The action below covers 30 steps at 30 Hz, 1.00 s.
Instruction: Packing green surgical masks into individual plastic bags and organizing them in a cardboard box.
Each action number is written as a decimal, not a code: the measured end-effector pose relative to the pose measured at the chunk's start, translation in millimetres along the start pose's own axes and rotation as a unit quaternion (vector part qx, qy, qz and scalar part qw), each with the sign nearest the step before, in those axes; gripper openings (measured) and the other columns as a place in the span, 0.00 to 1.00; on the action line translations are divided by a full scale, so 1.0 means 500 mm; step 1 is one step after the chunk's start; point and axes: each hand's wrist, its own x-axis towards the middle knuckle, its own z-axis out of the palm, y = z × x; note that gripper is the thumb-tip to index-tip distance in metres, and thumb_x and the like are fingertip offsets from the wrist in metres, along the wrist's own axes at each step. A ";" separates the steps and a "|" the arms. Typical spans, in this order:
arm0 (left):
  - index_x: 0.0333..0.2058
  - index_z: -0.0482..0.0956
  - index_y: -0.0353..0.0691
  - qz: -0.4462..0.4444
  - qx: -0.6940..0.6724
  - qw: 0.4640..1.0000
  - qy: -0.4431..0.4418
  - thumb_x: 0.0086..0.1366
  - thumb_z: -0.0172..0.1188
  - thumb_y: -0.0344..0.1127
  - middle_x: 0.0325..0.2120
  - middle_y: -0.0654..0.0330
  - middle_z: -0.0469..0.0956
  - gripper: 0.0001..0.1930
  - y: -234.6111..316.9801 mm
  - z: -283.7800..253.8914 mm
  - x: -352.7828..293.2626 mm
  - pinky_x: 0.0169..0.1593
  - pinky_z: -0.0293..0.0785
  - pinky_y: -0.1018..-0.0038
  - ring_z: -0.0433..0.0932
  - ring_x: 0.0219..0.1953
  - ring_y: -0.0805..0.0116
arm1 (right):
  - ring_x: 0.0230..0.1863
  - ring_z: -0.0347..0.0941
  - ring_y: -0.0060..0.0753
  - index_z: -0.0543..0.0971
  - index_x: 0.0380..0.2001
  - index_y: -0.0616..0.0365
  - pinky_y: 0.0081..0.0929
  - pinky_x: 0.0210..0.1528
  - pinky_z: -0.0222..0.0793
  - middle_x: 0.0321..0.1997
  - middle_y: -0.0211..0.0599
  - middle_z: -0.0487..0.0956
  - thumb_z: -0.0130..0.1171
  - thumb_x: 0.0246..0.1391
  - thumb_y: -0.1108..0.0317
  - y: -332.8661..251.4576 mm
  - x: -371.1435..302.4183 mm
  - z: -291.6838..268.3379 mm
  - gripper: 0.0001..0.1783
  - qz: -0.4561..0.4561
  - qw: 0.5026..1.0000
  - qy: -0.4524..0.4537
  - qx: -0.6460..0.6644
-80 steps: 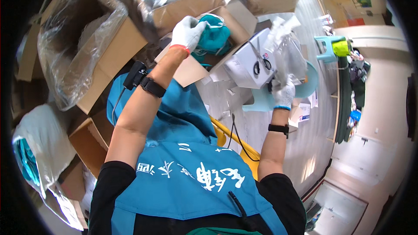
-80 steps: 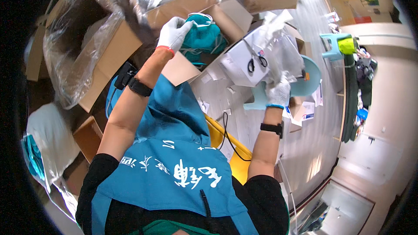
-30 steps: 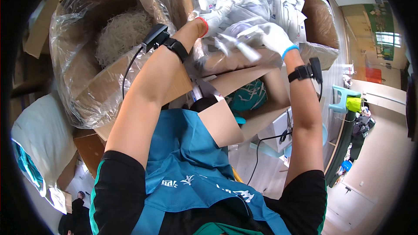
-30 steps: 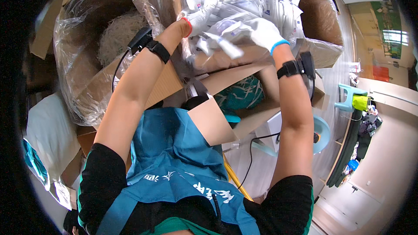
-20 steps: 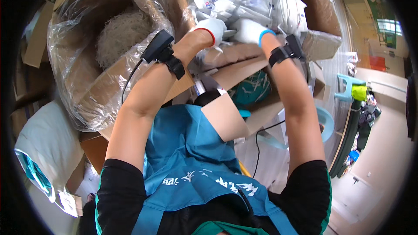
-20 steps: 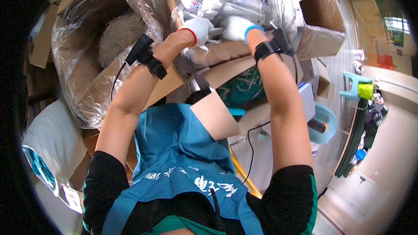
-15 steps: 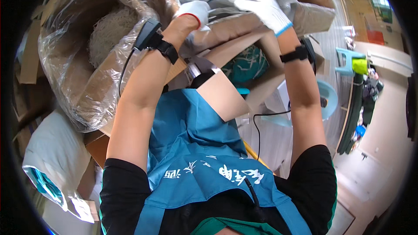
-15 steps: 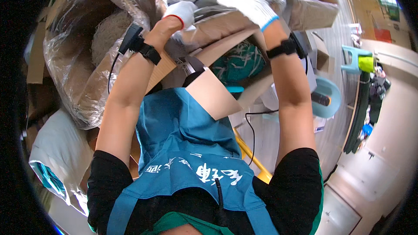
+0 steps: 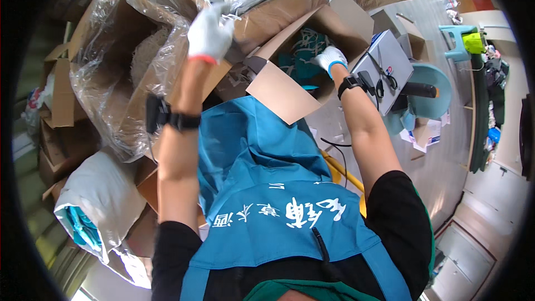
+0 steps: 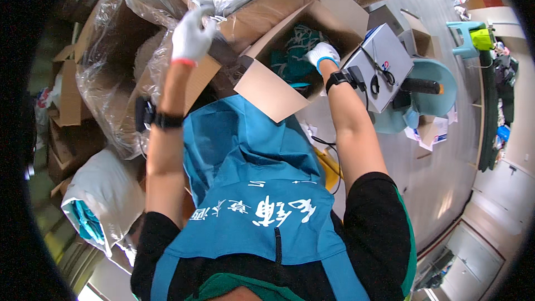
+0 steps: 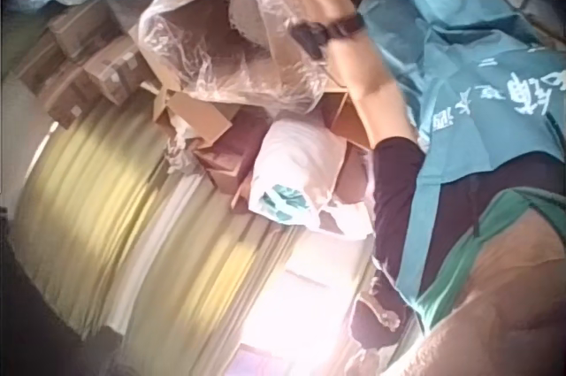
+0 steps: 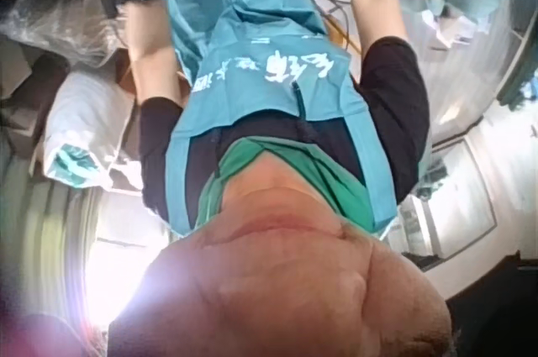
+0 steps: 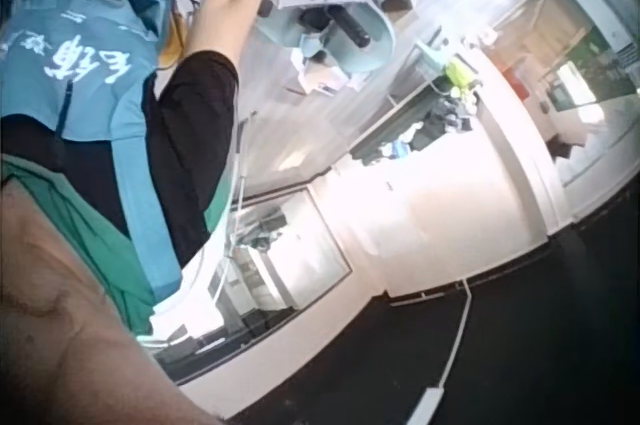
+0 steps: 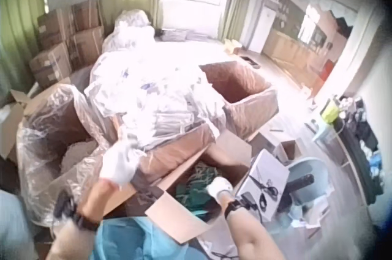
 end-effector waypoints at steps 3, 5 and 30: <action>0.44 0.79 0.37 -0.024 -0.082 0.996 0.026 0.57 0.61 0.33 0.41 0.51 0.79 0.16 0.054 -0.004 -0.139 0.49 0.74 0.69 0.79 0.43 0.59 | 0.54 0.74 0.50 0.79 0.47 0.58 0.38 0.53 0.72 0.52 0.51 0.76 0.62 0.44 0.60 -0.004 0.000 0.001 0.25 0.108 0.984 0.095 0.101; 0.42 0.79 0.35 -0.084 -0.120 0.989 0.028 0.56 0.62 0.32 0.39 0.50 0.79 0.14 0.052 -0.004 -0.232 0.49 0.74 0.68 0.79 0.41 0.56 | 0.53 0.74 0.50 0.77 0.50 0.58 0.39 0.52 0.72 0.50 0.50 0.78 0.65 0.44 0.58 -0.040 -0.046 -0.051 0.28 0.079 0.982 0.129 0.109; 0.36 0.80 0.36 -0.191 -0.425 0.870 0.159 0.62 0.60 0.28 0.24 0.69 0.76 0.05 0.223 -0.007 -0.262 0.23 0.64 0.85 0.68 0.20 0.85 | 0.45 0.78 0.48 0.83 0.37 0.57 0.43 0.48 0.71 0.40 0.45 0.82 0.56 0.44 0.68 0.013 -0.176 0.008 0.15 -0.331 0.903 0.051 -0.268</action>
